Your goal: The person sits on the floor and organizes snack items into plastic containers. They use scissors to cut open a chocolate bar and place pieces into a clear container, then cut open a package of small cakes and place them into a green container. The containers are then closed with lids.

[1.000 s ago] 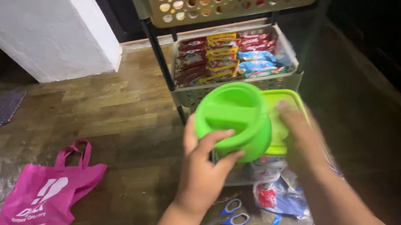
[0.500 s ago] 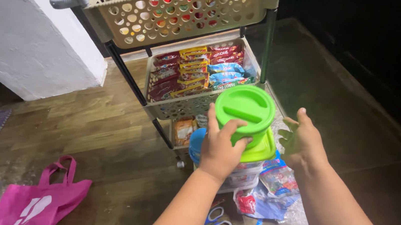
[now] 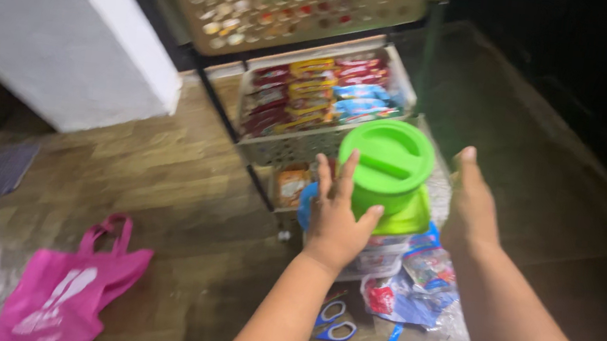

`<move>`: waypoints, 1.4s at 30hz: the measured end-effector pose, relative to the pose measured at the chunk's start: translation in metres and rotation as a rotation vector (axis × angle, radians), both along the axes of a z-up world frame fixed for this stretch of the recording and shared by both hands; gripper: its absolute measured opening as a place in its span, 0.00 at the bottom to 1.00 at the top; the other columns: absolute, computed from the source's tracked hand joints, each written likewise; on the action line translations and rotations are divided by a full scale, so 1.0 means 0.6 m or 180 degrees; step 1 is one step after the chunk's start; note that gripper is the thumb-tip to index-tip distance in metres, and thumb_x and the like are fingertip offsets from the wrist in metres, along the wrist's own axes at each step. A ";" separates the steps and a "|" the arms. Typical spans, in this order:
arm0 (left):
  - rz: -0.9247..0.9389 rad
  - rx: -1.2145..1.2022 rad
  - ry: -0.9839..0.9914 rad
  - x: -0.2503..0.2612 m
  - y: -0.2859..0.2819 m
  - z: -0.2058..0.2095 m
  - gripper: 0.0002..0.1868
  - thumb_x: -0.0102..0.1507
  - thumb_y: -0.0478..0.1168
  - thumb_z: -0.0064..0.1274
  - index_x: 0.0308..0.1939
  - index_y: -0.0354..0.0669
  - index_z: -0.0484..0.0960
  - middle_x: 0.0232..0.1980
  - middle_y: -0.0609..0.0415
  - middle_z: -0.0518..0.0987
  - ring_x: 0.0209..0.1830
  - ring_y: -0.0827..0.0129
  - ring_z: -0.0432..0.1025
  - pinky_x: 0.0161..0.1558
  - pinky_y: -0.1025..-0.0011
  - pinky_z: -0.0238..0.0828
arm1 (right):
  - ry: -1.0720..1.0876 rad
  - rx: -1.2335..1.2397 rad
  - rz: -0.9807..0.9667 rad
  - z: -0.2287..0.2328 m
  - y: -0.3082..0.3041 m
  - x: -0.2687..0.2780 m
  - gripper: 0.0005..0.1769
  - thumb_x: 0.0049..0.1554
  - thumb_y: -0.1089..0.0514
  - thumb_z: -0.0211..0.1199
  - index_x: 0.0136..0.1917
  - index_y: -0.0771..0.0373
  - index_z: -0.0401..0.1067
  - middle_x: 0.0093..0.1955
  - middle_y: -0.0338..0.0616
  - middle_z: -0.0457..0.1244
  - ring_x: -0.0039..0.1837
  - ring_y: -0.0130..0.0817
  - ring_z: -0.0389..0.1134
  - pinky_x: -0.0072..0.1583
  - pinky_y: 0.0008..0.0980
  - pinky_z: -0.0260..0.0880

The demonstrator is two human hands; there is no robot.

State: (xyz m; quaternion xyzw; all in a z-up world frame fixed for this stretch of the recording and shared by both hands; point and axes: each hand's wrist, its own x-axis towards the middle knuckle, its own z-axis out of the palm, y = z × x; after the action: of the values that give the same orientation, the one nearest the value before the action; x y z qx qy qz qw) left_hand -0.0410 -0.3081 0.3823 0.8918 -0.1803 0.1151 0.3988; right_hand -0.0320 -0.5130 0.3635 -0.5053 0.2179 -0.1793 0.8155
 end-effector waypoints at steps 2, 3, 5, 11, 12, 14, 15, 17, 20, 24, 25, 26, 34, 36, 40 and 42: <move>0.0065 -0.0053 -0.0140 -0.004 0.014 0.000 0.56 0.54 0.47 0.68 0.80 0.64 0.49 0.82 0.25 0.39 0.76 0.30 0.51 0.70 0.50 0.57 | -0.0573 -0.0526 0.0117 -0.002 0.009 -0.009 0.39 0.67 0.36 0.50 0.79 0.64 0.53 0.85 0.57 0.47 0.85 0.43 0.46 0.80 0.40 0.43; 0.0105 -0.0074 -0.0216 -0.006 0.021 0.000 0.56 0.54 0.48 0.68 0.80 0.63 0.49 0.82 0.24 0.40 0.77 0.30 0.51 0.71 0.51 0.56 | -0.0876 -0.0773 0.0181 -0.001 0.016 -0.014 0.38 0.68 0.37 0.50 0.80 0.64 0.51 0.86 0.57 0.46 0.86 0.43 0.46 0.81 0.38 0.43; 0.0101 -0.0323 -0.0231 -0.015 0.039 0.000 0.55 0.56 0.47 0.67 0.81 0.61 0.49 0.81 0.22 0.40 0.80 0.30 0.47 0.74 0.51 0.53 | -0.0695 -0.3164 0.0010 0.008 0.021 -0.038 0.33 0.69 0.47 0.41 0.82 0.65 0.50 0.84 0.62 0.44 0.84 0.49 0.45 0.80 0.41 0.46; 0.0392 -0.0879 -0.0007 -0.050 0.121 -0.004 0.51 0.60 0.45 0.64 0.82 0.56 0.49 0.81 0.22 0.43 0.84 0.34 0.39 0.76 0.51 0.45 | -0.0730 -0.2989 -0.0607 0.059 0.094 -0.055 0.34 0.75 0.52 0.54 0.86 0.64 0.46 0.87 0.62 0.40 0.88 0.53 0.41 0.82 0.47 0.43; 0.0444 -0.0944 -0.0059 -0.054 0.138 -0.007 0.51 0.60 0.45 0.64 0.82 0.55 0.49 0.82 0.22 0.44 0.84 0.34 0.39 0.77 0.51 0.43 | -0.1028 -0.3559 -0.0743 0.065 0.104 -0.069 0.34 0.76 0.56 0.55 0.86 0.67 0.44 0.86 0.67 0.37 0.88 0.57 0.39 0.83 0.50 0.40; 0.0671 -0.1112 0.0032 -0.064 0.178 -0.014 0.49 0.61 0.44 0.63 0.81 0.56 0.51 0.81 0.23 0.48 0.84 0.36 0.42 0.76 0.52 0.47 | -0.1509 -0.4035 -0.0679 0.073 0.132 -0.092 0.35 0.74 0.57 0.58 0.85 0.66 0.44 0.86 0.65 0.38 0.88 0.55 0.40 0.84 0.47 0.43; 0.0780 -0.1198 0.0077 -0.069 0.201 -0.019 0.48 0.61 0.44 0.62 0.81 0.56 0.53 0.80 0.24 0.50 0.84 0.37 0.44 0.76 0.53 0.48 | -0.1758 -0.4264 -0.0645 0.073 0.152 -0.101 0.36 0.73 0.58 0.59 0.85 0.65 0.45 0.86 0.64 0.38 0.88 0.54 0.41 0.85 0.45 0.44; 0.0796 -0.1035 -0.0045 -0.075 0.250 -0.028 0.47 0.60 0.43 0.63 0.80 0.55 0.55 0.79 0.25 0.53 0.82 0.37 0.47 0.76 0.53 0.50 | -0.2156 -0.2993 0.0487 0.062 0.206 -0.116 0.38 0.67 0.55 0.60 0.84 0.59 0.48 0.82 0.56 0.47 0.83 0.49 0.51 0.83 0.42 0.49; 0.0734 -0.0463 0.0452 -0.081 0.356 -0.046 0.41 0.60 0.45 0.60 0.77 0.57 0.62 0.82 0.33 0.56 0.76 0.42 0.62 0.73 0.56 0.60 | -0.1611 -0.4210 0.1647 0.035 0.277 -0.143 0.37 0.52 0.56 0.68 0.73 0.52 0.61 0.81 0.46 0.52 0.83 0.49 0.53 0.78 0.44 0.53; 0.1473 0.0891 0.1759 -0.079 0.516 -0.071 0.43 0.60 0.50 0.61 0.76 0.58 0.59 0.82 0.37 0.44 0.78 0.39 0.52 0.72 0.53 0.56 | -0.1117 -0.4124 0.3593 -0.022 0.358 -0.155 0.50 0.51 0.45 0.73 0.80 0.51 0.53 0.84 0.59 0.41 0.80 0.53 0.45 0.70 0.46 0.56; 0.1724 0.0967 0.2084 -0.076 0.553 -0.079 0.45 0.60 0.52 0.61 0.78 0.56 0.56 0.82 0.36 0.40 0.79 0.38 0.48 0.74 0.53 0.53 | -0.0835 -0.4165 0.3729 -0.038 0.369 -0.150 0.52 0.50 0.45 0.73 0.81 0.49 0.51 0.85 0.58 0.40 0.81 0.52 0.44 0.70 0.46 0.56; 0.1928 0.1058 0.2128 -0.074 0.590 -0.090 0.45 0.61 0.53 0.60 0.78 0.57 0.55 0.82 0.36 0.39 0.80 0.40 0.47 0.75 0.53 0.50 | -0.0542 -0.4210 0.3872 -0.055 0.376 -0.143 0.54 0.50 0.44 0.72 0.83 0.48 0.49 0.86 0.57 0.39 0.81 0.51 0.42 0.70 0.46 0.55; 0.2657 0.1464 0.2911 -0.028 0.867 -0.240 0.42 0.64 0.48 0.54 0.79 0.57 0.53 0.84 0.42 0.34 0.82 0.47 0.44 0.75 0.48 0.48 | 0.0513 -0.3194 0.3402 -0.251 0.372 -0.066 0.53 0.50 0.48 0.69 0.85 0.52 0.53 0.79 0.54 0.60 0.78 0.47 0.61 0.72 0.48 0.61; 0.2622 0.1462 0.3038 -0.012 0.929 -0.303 0.40 0.65 0.40 0.51 0.80 0.57 0.53 0.83 0.41 0.31 0.81 0.46 0.42 0.75 0.47 0.44 | 0.0240 -0.2542 0.3303 -0.302 0.367 -0.058 0.51 0.54 0.48 0.67 0.86 0.59 0.52 0.77 0.58 0.60 0.76 0.50 0.62 0.71 0.48 0.62; 0.2523 0.1507 0.3434 0.016 1.026 -0.439 0.28 0.67 0.35 0.43 0.73 0.41 0.70 0.87 0.40 0.27 0.79 0.43 0.55 0.74 0.55 0.59 | 0.0509 -0.2998 0.3412 -0.335 0.337 -0.027 0.48 0.55 0.48 0.66 0.84 0.61 0.53 0.76 0.57 0.61 0.76 0.47 0.62 0.71 0.45 0.61; 0.2623 0.1220 0.3539 0.026 1.053 -0.504 0.32 0.65 0.36 0.47 0.74 0.33 0.64 0.85 0.39 0.22 0.78 0.42 0.54 0.75 0.56 0.55 | 0.0865 -0.3075 0.3263 -0.338 0.328 -0.024 0.47 0.55 0.48 0.66 0.83 0.60 0.54 0.75 0.56 0.61 0.75 0.46 0.62 0.71 0.45 0.61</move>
State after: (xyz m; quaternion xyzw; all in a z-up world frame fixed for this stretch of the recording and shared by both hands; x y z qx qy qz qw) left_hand -0.0256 0.3238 0.0801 0.8683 0.3837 -0.2487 0.1922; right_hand -0.0462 -0.3165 0.1608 -0.8665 -0.0510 0.2144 0.4480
